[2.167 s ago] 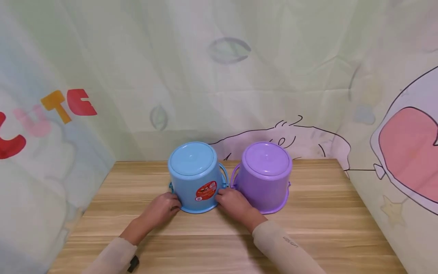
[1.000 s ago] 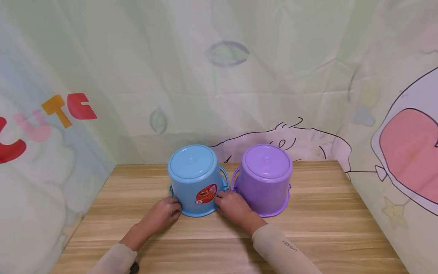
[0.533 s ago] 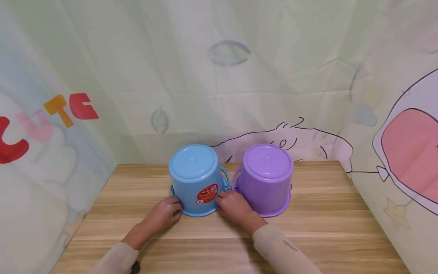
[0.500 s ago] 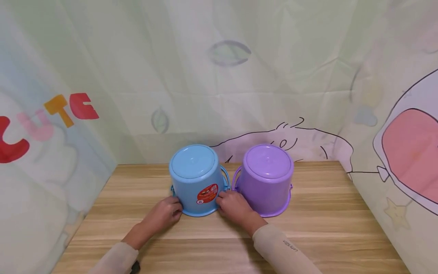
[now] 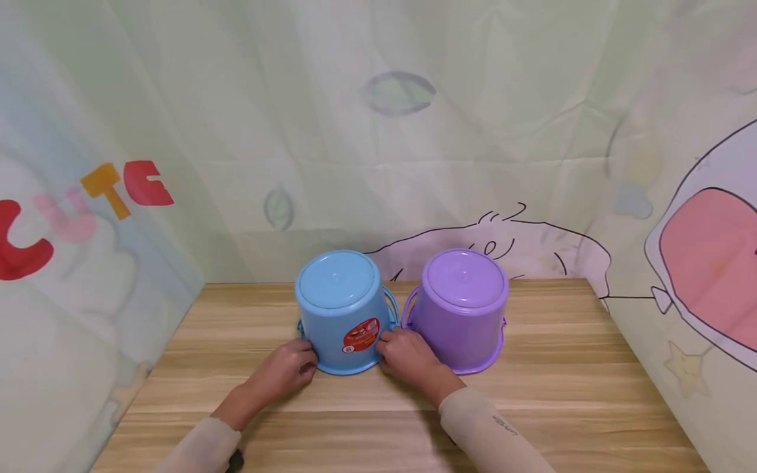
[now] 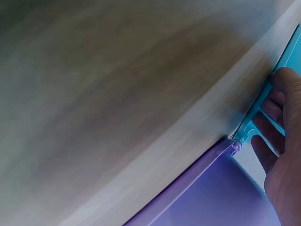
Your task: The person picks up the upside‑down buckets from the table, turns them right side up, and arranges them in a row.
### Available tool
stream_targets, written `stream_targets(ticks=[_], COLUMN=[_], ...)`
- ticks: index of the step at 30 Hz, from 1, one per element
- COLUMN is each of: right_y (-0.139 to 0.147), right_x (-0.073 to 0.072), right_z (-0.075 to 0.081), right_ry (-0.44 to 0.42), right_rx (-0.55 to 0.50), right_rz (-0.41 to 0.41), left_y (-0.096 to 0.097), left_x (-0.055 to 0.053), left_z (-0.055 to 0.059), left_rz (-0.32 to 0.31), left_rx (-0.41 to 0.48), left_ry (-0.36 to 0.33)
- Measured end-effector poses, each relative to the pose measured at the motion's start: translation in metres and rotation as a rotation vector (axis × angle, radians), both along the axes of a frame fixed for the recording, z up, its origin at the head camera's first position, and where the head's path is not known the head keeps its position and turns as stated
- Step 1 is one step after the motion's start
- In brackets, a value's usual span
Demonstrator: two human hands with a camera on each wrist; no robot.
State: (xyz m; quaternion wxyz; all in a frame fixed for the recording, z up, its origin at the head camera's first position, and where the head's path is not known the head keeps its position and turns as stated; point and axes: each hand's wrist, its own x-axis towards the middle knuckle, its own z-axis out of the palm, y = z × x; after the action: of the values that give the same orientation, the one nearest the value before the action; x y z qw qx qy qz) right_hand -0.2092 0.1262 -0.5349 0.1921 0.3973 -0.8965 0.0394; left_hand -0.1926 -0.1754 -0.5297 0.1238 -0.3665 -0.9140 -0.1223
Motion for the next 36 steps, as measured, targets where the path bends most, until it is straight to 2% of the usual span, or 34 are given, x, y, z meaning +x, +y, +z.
stream_targets(ticks=[8, 14, 19, 23, 28, 36], right_y=[0.003, 0.006, 0.010, 0.014, 0.017, 0.022], right_x=[0.001, 0.003, 0.003, 0.003, 0.006, 0.011], right_z=[0.002, 0.006, 0.008, 0.009, 0.012, 0.014], right_ry=[0.038, -0.015, -0.087, -0.091, -0.069, -0.059], right_rx=[-0.027, -0.050, -0.104, -0.181, -0.246, -0.323], right_rz=[0.016, 0.011, 0.036, 0.073, 0.126, 0.174], left_y=[0.000, 0.001, 0.002, 0.005, 0.008, 0.008], left_x=[0.003, 0.006, 0.008, 0.008, 0.012, 0.022], left_z=[0.003, 0.007, 0.009, 0.012, 0.013, 0.010], left_rz=[-0.005, 0.019, 0.021, 0.022, 0.051, 0.088], left_rx=[0.020, 0.057, 0.122, 0.170, 0.230, 0.382], left_ry=[-0.020, -0.048, -0.007, 0.026, 0.025, -0.010])
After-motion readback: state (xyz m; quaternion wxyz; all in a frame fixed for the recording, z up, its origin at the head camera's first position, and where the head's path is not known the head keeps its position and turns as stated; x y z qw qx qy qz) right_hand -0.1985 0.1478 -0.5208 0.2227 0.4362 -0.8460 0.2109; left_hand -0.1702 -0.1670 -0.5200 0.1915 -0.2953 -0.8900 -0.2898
